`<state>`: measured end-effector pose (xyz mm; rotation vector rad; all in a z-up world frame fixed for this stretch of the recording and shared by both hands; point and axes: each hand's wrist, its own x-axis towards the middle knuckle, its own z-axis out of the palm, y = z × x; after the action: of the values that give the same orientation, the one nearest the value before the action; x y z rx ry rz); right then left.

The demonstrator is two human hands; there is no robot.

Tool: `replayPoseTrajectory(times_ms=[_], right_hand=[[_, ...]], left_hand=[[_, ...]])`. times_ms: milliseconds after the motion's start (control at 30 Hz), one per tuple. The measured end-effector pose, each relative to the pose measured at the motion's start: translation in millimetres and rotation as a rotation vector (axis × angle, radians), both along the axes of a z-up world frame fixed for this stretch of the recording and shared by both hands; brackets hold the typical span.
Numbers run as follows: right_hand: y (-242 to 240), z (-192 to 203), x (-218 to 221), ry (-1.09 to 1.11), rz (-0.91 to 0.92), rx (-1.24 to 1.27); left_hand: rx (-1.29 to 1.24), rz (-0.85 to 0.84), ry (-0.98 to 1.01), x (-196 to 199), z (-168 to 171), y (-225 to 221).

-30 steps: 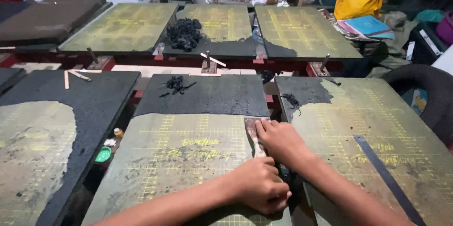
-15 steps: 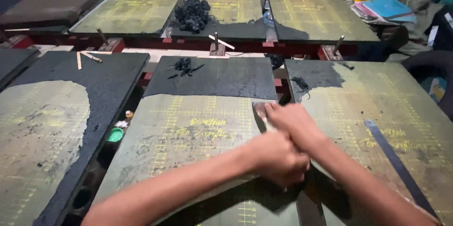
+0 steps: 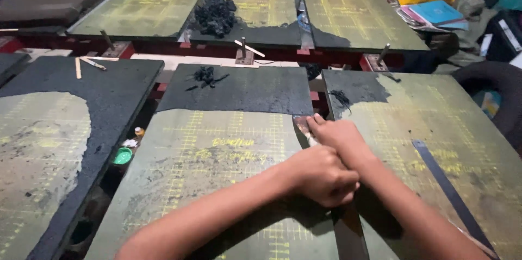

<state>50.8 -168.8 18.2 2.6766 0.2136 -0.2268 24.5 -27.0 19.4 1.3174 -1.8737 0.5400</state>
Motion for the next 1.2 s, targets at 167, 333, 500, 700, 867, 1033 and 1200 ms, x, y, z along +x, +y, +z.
replayPoseTrajectory(times_ms=[167,333,500,700,867,1033,1200], right_hand=[[-7.0,11.3,-29.3,-0.11,0.052,0.397],[-5.4,3.2,-39.6,-0.107,0.098,0.39],[-8.6,-25.0,-1.4,-0.116,0.065,0.288],[-13.1,-51.8,42.9,-0.563,-0.122,0.112],[19.5,-22.7,-4.4,-0.36,-0.12,0.16],[41.0,34.1,-22.4,-0.134,-0.087,0.22],[38.4,4.9,-7.2,-0.044,0.009,0.201]], left_hand=[[-0.032,0.399,-0.107,-17.0,-9.3,-31.3],[-0.032,0.38,0.016,-41.7,3.5,-7.9],[-0.044,0.282,0.06,-10.1,5.4,11.4],[-0.196,-0.095,0.311,35.9,56.2,1.9],[-0.084,0.058,0.502,59.5,63.8,-18.1],[0.073,0.047,0.459,20.4,41.3,13.9],[0.101,0.143,0.152,-15.1,31.2,46.1]])
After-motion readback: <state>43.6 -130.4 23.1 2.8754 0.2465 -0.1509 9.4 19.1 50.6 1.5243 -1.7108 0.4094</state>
